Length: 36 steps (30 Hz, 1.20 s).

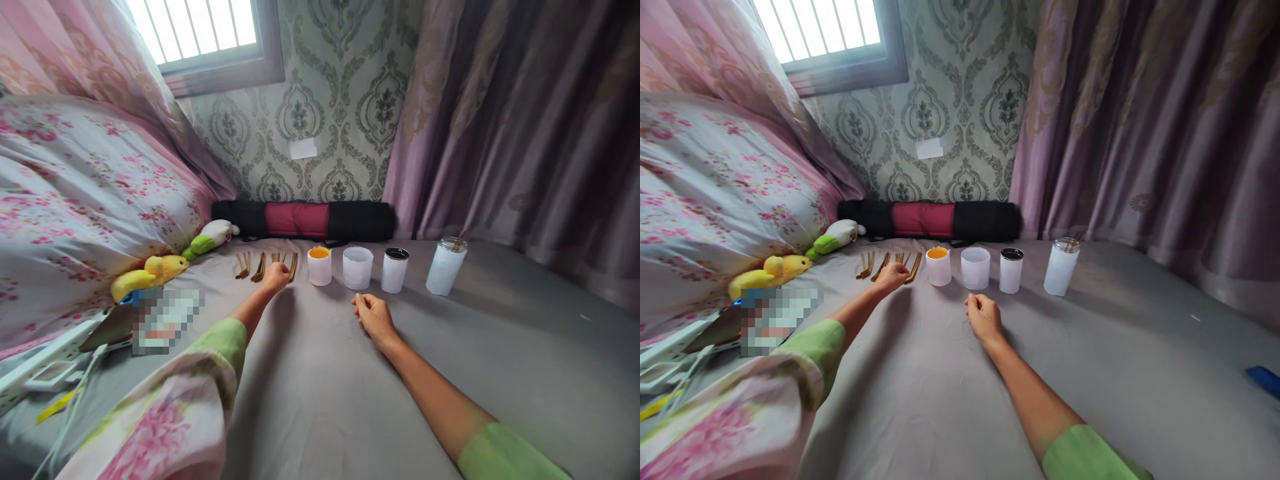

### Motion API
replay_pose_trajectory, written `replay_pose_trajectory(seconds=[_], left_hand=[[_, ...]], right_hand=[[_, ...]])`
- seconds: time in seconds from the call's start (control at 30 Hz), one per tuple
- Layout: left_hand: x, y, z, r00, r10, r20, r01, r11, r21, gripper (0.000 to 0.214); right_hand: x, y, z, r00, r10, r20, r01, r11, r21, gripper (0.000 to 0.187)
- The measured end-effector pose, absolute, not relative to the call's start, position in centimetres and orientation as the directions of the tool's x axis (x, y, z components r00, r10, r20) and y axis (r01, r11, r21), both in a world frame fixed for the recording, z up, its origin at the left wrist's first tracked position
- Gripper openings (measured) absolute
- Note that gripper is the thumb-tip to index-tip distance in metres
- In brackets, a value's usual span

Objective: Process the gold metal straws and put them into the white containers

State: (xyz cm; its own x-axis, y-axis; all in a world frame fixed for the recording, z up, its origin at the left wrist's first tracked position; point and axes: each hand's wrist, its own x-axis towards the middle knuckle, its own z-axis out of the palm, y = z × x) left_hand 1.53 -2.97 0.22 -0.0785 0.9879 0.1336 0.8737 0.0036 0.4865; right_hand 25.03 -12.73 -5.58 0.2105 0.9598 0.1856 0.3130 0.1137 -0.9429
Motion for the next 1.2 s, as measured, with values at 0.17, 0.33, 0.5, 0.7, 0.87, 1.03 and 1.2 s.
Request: replay_pose_trajectory(seconds=[0.17, 0.33, 0.5, 0.7, 0.87, 1.03, 1.2], left_hand=[[1.6, -2.6, -0.2, -0.050, 0.989, 0.139, 0.912, -0.011, 0.410, 0.018], [1.6, -2.2, -0.7, -0.007, 0.989, 0.147, 0.935, -0.046, 0.352, 0.019], [1.3, -1.5, -1.2, 0.028, 0.985, 0.170, 0.951, -0.078, 0.299, 0.020], [1.1, -1.2, -1.5, 0.048, 0.980, 0.191, 0.962, -0.097, 0.256, 0.020], [1.2, -1.1, -1.7, 0.060, 0.978, 0.198, 0.965, -0.108, 0.240, 0.020], [1.3, -0.7, -2.1, 0.077, 0.976, 0.202, 0.967, -0.122, 0.221, 0.020], [1.2, -0.3, -2.4, 0.094, 0.975, 0.203, 0.969, -0.137, 0.208, 0.021]], right_hand=[[25.0, -12.7, -5.7, 0.212, 0.961, 0.177, 0.302, 0.108, -0.947, 0.040], [25.1, -12.6, -5.9, 0.204, 0.963, 0.178, 0.314, 0.108, -0.943, 0.041], [25.2, -12.5, -6.1, 0.197, 0.960, 0.201, 0.345, 0.124, -0.930, 0.041], [25.1, -12.5, -6.2, 0.205, 0.955, 0.213, 0.343, 0.133, -0.930, 0.042], [25.1, -12.4, -6.2, 0.209, 0.957, 0.203, 0.344, 0.122, -0.931, 0.039], [25.1, -12.5, -6.0, 0.207, 0.957, 0.205, 0.344, 0.125, -0.931, 0.039], [25.0, -12.7, -5.8, 0.198, 0.959, 0.200, 0.338, 0.125, -0.933, 0.040]])
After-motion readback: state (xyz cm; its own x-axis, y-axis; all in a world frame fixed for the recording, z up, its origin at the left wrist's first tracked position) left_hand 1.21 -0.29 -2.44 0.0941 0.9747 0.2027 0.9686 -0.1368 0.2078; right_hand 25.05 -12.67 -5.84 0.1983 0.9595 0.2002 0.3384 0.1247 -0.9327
